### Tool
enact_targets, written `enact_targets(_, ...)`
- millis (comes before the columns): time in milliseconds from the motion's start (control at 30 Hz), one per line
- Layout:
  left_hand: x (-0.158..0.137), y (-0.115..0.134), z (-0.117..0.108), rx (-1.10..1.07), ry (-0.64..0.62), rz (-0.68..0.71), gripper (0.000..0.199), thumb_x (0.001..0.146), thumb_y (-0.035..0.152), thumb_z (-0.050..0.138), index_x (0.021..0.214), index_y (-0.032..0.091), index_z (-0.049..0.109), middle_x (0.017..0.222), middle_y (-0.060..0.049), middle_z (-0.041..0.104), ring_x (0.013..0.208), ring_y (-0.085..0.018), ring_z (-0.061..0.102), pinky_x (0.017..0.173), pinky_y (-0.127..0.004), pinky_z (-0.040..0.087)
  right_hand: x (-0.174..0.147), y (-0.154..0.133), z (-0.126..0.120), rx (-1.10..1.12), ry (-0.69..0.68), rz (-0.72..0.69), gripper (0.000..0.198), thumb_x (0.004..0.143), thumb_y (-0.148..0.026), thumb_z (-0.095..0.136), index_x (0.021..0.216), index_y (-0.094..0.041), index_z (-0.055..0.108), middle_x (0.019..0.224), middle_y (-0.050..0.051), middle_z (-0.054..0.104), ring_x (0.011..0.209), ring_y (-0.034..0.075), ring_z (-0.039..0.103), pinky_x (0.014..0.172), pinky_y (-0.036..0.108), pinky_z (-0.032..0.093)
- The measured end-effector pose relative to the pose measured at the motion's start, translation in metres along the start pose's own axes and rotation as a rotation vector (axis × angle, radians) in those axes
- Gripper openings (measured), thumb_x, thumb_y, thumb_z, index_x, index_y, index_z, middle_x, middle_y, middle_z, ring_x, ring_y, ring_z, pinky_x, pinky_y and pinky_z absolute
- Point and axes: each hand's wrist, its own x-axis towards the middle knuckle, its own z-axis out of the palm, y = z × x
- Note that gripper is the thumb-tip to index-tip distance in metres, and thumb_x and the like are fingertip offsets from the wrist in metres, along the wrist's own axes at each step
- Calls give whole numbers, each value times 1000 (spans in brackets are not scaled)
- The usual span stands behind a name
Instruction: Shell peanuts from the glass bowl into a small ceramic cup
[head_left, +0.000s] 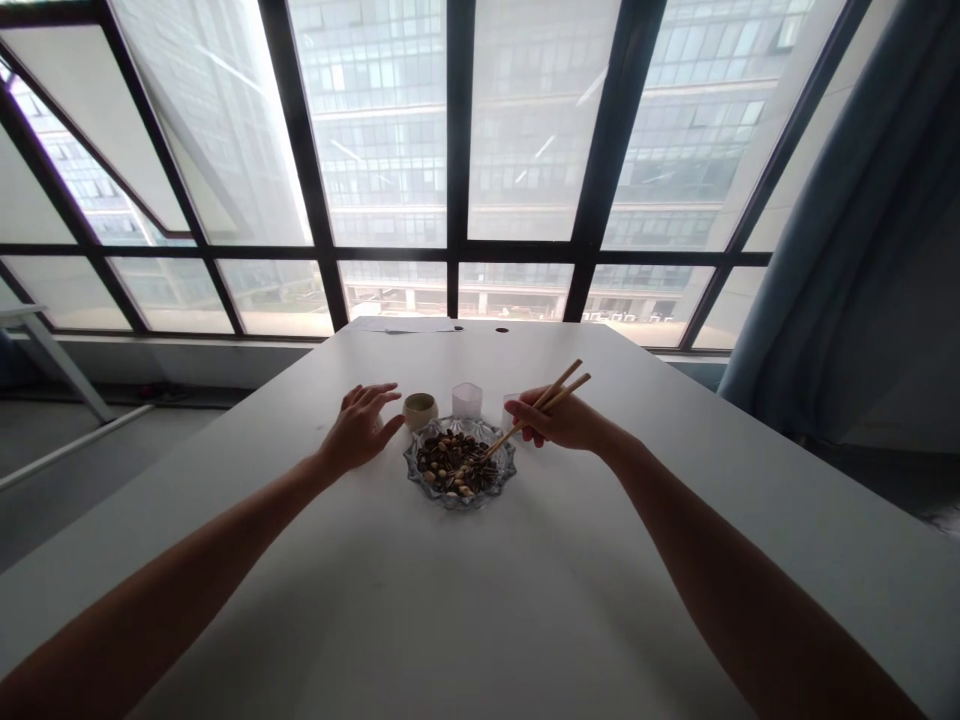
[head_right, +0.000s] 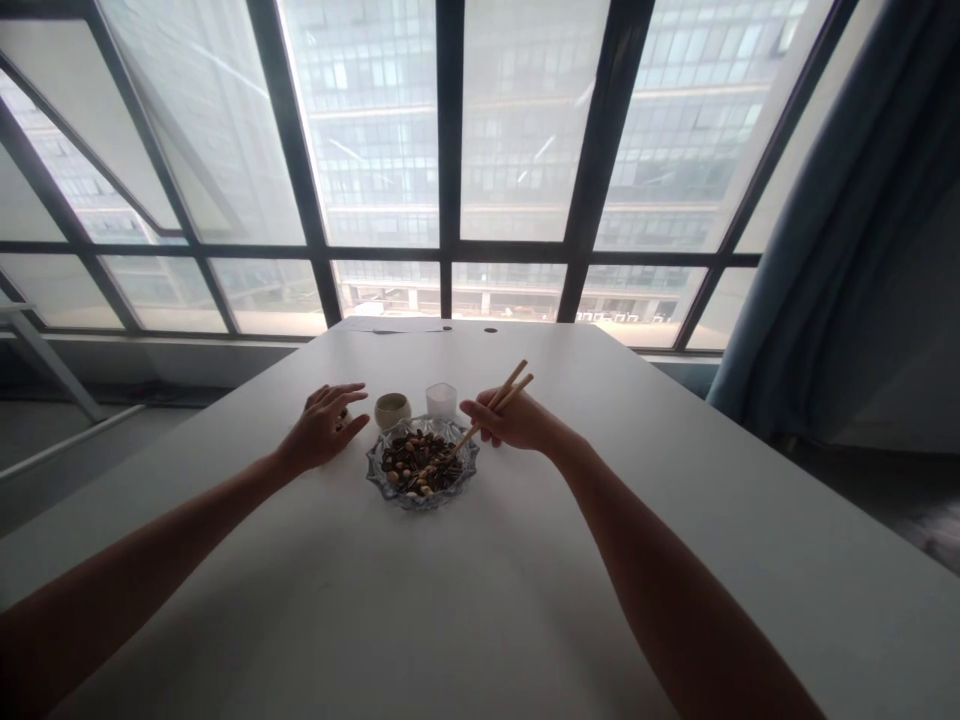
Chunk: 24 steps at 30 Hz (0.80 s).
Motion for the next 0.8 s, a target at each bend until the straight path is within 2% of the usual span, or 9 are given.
enact_targets(200, -29, -32, -2, 37, 88, -131, 41, 94, 47, 50, 122, 19, 60, 140, -15, 59, 132, -32, 52, 111, -53, 37, 0, -3, 5, 7, 10, 30, 59, 84, -73, 55, 67, -17, 60, 52, 3, 64, 40, 11, 57, 40, 21, 43)
enact_targets(433, -45, -48, 17, -68, 135, -311, 59, 87, 55, 59, 132, 19, 49, 144, -17, 53, 136, -34, 49, 110, -55, 40, 0, -2, -2, 130, 152, 155, 68, 70, -84, 61, 64, -16, 63, 46, 5, 63, 35, 12, 55, 33, 21, 40)
enact_targets(500, -46, -50, 21, -115, 135, -359, 67, 84, 58, 62, 134, 18, 46, 143, -18, 54, 136, -35, 48, 111, -55, 41, 2, 1, -6, 182, 220, 164, 68, 67, -84, 63, 63, -16, 64, 45, 5, 63, 33, 12, 54, 31, 21, 38)
enact_targets(667, -47, -53, 24, -193, 90, -506, 82, 75, 64, 69, 138, 17, 43, 139, -21, 55, 130, -36, 53, 107, -54, 45, 4, 7, -19, 290, 487, 114, 65, 67, -80, 69, 62, -16, 64, 44, 5, 62, 30, 12, 51, 29, 24, 39)
enact_targets(800, -48, -53, 24, -246, 41, -568, 87, 73, 64, 71, 141, 18, 41, 144, -22, 52, 130, -36, 54, 106, -53, 46, 1, 6, -24, 179, 575, 117, 65, 72, -81, 63, 64, -16, 64, 47, 6, 63, 33, 13, 53, 31, 25, 40)
